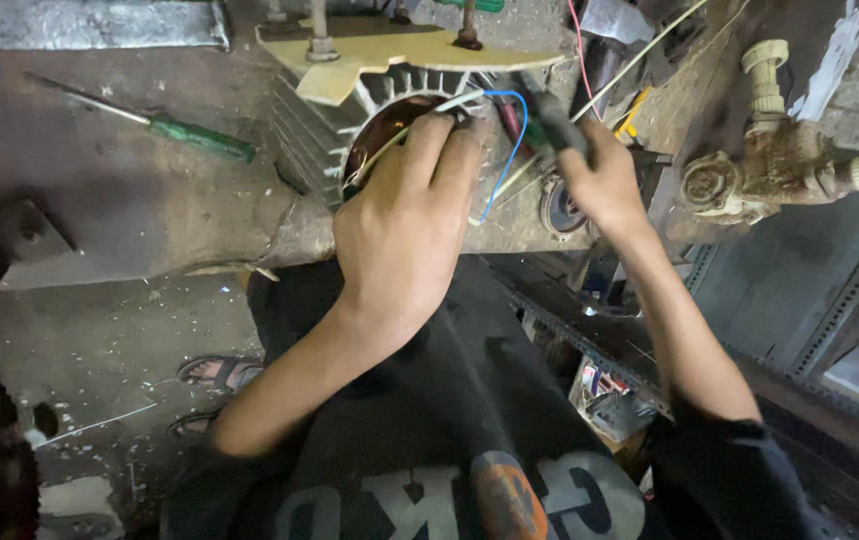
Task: The person is repairing an electrical motor by hand. They use a thin stick to push wires into the motor's stator slots and use pliers to adjust and secure the copper windings.
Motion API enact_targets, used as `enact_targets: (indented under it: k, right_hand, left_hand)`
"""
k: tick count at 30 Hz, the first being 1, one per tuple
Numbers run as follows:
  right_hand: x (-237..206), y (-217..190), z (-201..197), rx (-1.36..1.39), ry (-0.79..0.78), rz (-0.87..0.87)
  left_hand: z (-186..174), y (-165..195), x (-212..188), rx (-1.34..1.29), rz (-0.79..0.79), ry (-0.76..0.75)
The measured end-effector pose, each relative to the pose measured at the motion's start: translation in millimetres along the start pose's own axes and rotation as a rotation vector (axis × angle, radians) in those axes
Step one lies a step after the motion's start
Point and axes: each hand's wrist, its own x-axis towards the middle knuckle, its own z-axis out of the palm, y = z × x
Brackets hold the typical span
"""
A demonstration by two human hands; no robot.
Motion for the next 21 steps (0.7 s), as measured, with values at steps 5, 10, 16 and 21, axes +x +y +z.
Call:
enact_targets:
  k: [5, 10, 16, 21]
  right_hand:
    - [-50, -12, 3, 1.041, 0.031, -0.009]
    - [-85, -30, 19, 1.056, 0.007, -0.013]
    - [-98, -53, 11, 0.313, -0.076, -0.03]
    - [-96, -86, -2, 0.111, -0.032, -0.31]
  left_hand:
    - [3, -1, 8, 0.07, 0.042, 0.036]
    - [7, -3, 11, 0.021, 0.057, -0.019]
    - [9, -5, 6, 0.004, 0.054, -0.017]
    - [13, -4, 6, 0.024, 0.039, -0.054]
